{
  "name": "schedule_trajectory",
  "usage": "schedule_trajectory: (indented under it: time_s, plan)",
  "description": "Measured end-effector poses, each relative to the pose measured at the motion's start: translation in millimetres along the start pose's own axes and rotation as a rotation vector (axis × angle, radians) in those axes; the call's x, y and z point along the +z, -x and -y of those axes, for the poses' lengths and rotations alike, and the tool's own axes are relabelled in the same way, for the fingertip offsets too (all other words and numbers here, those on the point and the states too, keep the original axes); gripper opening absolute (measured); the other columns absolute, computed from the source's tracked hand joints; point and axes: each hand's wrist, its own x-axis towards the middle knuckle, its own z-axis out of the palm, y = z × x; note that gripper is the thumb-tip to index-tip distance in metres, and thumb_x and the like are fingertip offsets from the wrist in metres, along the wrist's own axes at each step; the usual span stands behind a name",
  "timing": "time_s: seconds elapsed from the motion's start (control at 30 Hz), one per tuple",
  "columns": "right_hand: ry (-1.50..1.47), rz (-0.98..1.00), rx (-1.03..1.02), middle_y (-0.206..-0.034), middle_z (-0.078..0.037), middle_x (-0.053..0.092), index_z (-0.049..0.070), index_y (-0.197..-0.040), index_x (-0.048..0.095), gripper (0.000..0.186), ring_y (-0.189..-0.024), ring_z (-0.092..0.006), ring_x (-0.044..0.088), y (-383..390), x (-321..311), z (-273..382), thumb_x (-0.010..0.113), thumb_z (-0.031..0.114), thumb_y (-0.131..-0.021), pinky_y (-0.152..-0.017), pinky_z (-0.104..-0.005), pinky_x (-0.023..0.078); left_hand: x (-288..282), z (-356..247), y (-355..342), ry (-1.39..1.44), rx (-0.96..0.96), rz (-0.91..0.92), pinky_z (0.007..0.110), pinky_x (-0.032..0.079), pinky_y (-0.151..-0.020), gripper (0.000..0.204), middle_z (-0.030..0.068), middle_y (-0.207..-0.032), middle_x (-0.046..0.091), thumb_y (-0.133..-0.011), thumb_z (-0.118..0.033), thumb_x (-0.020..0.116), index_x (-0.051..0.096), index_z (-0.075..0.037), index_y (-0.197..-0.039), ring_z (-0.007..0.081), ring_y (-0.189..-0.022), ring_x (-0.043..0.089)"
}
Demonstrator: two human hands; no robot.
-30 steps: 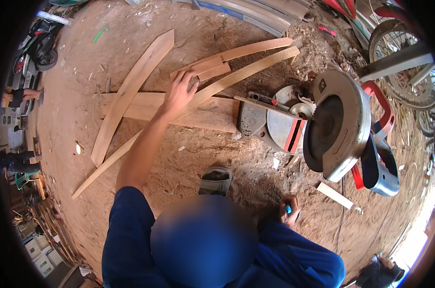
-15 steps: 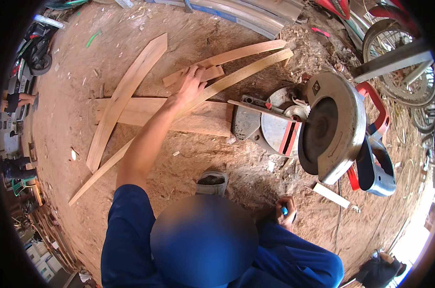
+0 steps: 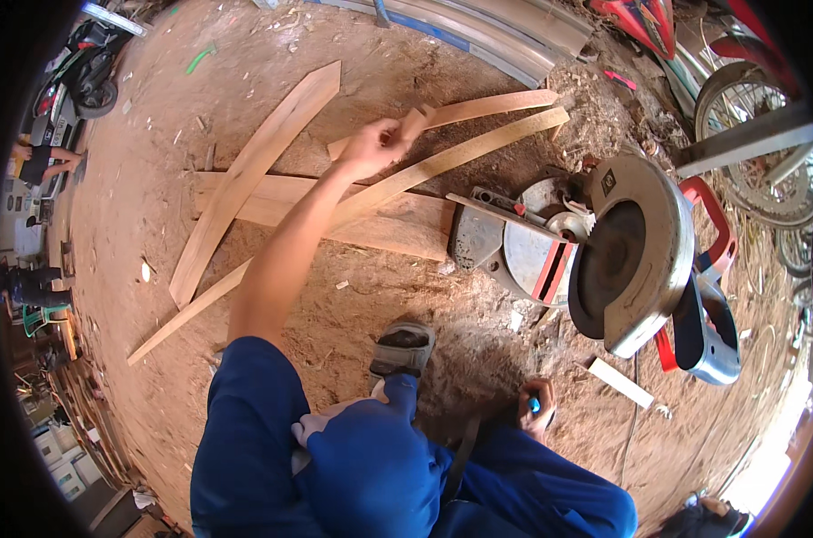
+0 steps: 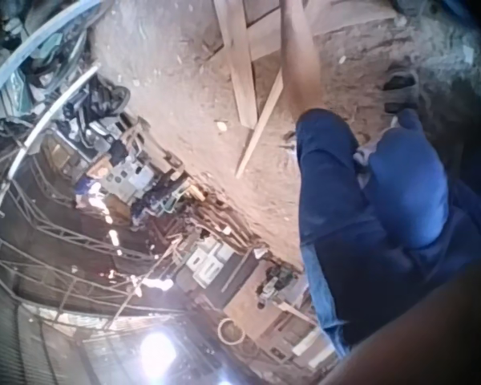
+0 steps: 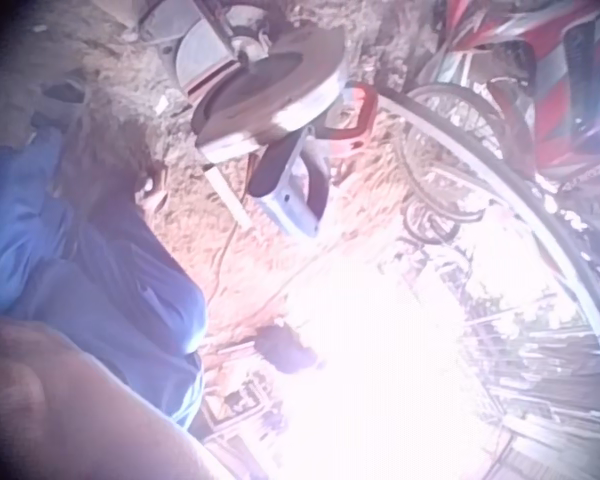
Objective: The person marks a wood piece with a blue marker, aligns it on a miter saw, and makes several cuts to the wood.
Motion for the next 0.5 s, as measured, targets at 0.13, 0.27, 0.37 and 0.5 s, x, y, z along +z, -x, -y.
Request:
schedule_trajectory:
  time_s: [0.13,0.27,0.37,0.5]
  plan:
    - [-0.011,-0.002,0.02,-0.085,-0.016,0.062,0.002,-0.086,0.061,0.018,-0.074,-0.0334,0.062,-1,1,-1,0.064,0.019,-0.083,-0.067,-0.0404,0.05,-9,20,19,1.002,-0.03,0.19,0.036,0.058,-0.091,0.045,0.0226,-0.125,0.065,-0.1,-0.023,0.063,0.054,0.005,-0.134,0.0243,-0.104,0.069]
    - [-0.025,-0.002,0.03,-0.085,-0.017,0.062,0.002,-0.085,0.061,0.013,-0.075,-0.033,0.062,-2,-2,3,0.063,0.014,-0.082,-0.068,-0.0395,0.05,8,8,62,1.483,-0.018,0.468,0.045,0.056,-0.101,0.042,0.0264,-0.135,0.058,-0.103,-0.015,0.055,0.05,0.006,-0.139,0.0336,-0.118,0.063]
    - [-0.074,-0.017,0.051,-0.085,-0.017,0.061,0.002,-0.085,0.06,0.011,-0.075,-0.0329,0.062,-3,-2,-4,0.062,0.012,-0.082,-0.069,-0.0393,0.05,36,-6,92,1.635,0.036,0.52,0.05,0.057,-0.099,0.042,0.0283,-0.138,0.054,-0.103,-0.011,0.05,0.046,0.005,-0.142,0.0382,-0.119,0.062]
    - [-0.332,-0.019,0.295,-0.085,-0.01,0.06,0.001,-0.087,0.061,0.009,-0.076,-0.0194,0.06,-12,2,-3,0.062,0.006,-0.08,-0.069,-0.0319,0.048,76,-33,124,1.433,0.105,0.442,0.051,0.061,-0.092,0.046,0.0273,-0.135,0.057,-0.102,-0.011,0.051,0.041,0.003,-0.145,0.0393,-0.112,0.066]
